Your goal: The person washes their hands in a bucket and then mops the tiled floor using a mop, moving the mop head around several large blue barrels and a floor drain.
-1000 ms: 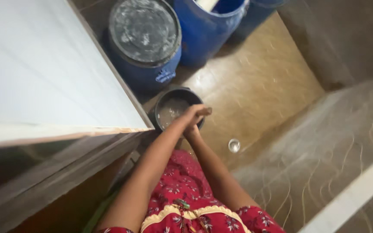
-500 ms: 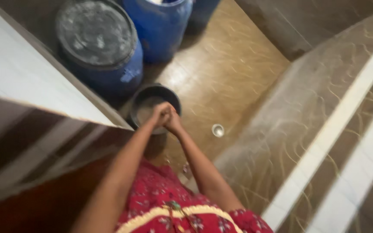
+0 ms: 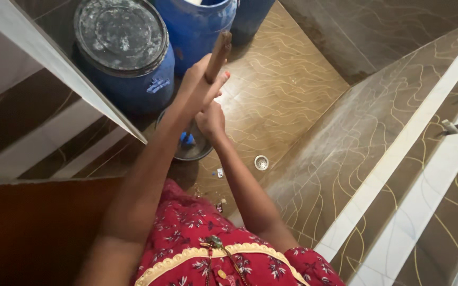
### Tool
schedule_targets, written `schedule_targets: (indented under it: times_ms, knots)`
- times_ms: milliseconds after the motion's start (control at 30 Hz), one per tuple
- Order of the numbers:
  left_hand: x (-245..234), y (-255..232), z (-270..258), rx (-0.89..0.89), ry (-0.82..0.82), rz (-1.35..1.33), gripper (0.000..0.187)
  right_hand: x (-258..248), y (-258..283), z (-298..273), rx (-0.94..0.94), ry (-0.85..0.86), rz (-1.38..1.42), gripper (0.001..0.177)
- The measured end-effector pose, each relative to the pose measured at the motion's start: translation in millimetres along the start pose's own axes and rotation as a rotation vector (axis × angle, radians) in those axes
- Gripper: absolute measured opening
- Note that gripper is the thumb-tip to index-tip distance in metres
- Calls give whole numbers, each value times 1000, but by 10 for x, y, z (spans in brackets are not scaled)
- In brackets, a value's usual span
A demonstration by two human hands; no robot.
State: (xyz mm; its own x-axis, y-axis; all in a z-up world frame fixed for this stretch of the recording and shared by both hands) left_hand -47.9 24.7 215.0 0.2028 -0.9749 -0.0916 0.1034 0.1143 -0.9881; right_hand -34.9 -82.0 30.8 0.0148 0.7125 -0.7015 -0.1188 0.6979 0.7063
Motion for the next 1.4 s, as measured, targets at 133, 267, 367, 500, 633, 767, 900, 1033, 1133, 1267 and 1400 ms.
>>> schedule_targets:
  times_ms: [133, 267, 367, 500, 633, 767, 900, 1033, 1133, 1267, 1400]
  knots:
    - [-68, 121, -123, 19, -16, 52, 26, -45, 267, 21, 152, 39, -143, 63]
    - [5, 814, -188, 70, -16, 33, 17, 294, -122, 28, 51, 43, -86, 64]
    - [81, 1449, -180, 167, -5, 141, 16, 802, -801, -8, 93, 77, -71, 56]
    - [68, 2062, -162, 397, 69, 616, 23, 1200, -1208, 93, 129, 158, -45, 49]
    - [32, 2417, -203, 79, 198, 682, 27, 1357, -1419, -68, -23, 141, 3, 44]
    - [94, 2449, -233, -23, 201, 635, 38, 1340, -1438, -120, 123, 120, -26, 42]
    - [98, 2068, -237, 196, 37, 494, 39, 1087, -1077, 82, 166, 0, 50, 44]
    - [70, 1144, 179, 113, -129, 336, 21, 478, -313, 327, 154, -112, 313, 64]
    - [48, 417, 378, 334, -225, 119, 30, 100, 88, 548, -38, -155, 429, 50]
    - [3, 12, 343, 327, -172, 153, 25, -32, 367, 548, 46, -132, 1036, 38]
    - [65, 373, 185, 186, -133, -125, 20, 282, -58, 501, 35, -85, 907, 40]
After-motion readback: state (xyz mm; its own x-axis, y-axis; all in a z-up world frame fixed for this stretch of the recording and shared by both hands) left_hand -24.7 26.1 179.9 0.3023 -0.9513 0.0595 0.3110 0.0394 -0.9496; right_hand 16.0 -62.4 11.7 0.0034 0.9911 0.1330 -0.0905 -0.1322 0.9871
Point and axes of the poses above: each hand's wrist, its own z-axis towards the middle knuckle, its own x-axis out of the palm, y = z × x, the point moved 1 cm from there along z, towards the middle knuckle, and after that the axes turned 10 degrees about -y, right-handed, at the moved point
